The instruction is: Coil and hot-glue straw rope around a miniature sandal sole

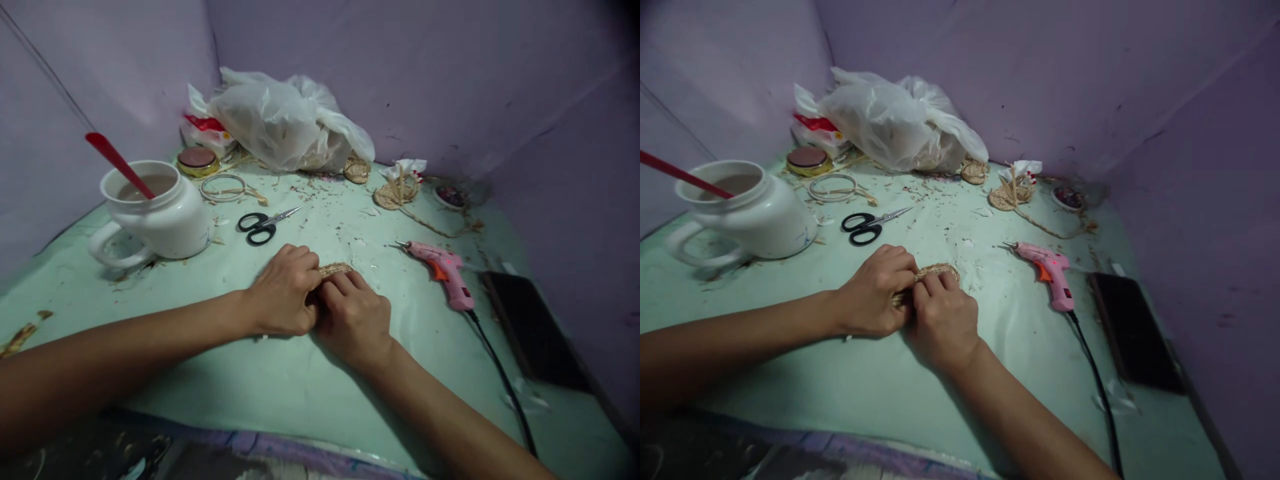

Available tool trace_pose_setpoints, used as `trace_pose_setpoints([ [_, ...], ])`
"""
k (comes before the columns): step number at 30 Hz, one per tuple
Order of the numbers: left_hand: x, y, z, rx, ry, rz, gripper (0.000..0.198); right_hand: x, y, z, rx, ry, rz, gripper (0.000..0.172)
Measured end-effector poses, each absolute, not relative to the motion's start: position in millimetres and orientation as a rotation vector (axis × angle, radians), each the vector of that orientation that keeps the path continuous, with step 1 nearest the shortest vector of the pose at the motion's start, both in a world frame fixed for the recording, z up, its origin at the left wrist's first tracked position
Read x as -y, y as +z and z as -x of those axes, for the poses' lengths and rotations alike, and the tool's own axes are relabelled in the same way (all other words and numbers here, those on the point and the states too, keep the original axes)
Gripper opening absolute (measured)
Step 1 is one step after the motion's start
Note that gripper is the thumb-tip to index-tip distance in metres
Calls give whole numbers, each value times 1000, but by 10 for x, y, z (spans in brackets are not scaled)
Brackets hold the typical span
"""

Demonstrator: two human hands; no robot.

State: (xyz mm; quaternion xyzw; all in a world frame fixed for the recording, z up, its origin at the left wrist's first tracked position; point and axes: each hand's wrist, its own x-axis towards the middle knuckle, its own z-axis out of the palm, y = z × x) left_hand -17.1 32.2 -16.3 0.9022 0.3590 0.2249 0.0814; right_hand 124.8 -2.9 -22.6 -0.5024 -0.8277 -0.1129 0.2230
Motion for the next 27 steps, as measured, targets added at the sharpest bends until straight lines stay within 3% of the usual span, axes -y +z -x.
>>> trace_pose_setpoints([
  [8, -315, -119, 196, -1107, 593, -2643, 7, 30, -236, -1291, 2277, -222, 1385, 13],
  [13, -267, -78, 220, -1281, 596, -2401, 28, 35, -252, -1363, 2227, -78, 1397, 15],
  [20, -306, -35, 184, -1290, 504, -2430, 14, -1, -283, -1413, 2302, -116, 1292, 28],
  [27, -371, -113, 191, -1171, 548, -2521, 7, -25, -231, -1333, 2321, -166, 1281, 17],
])
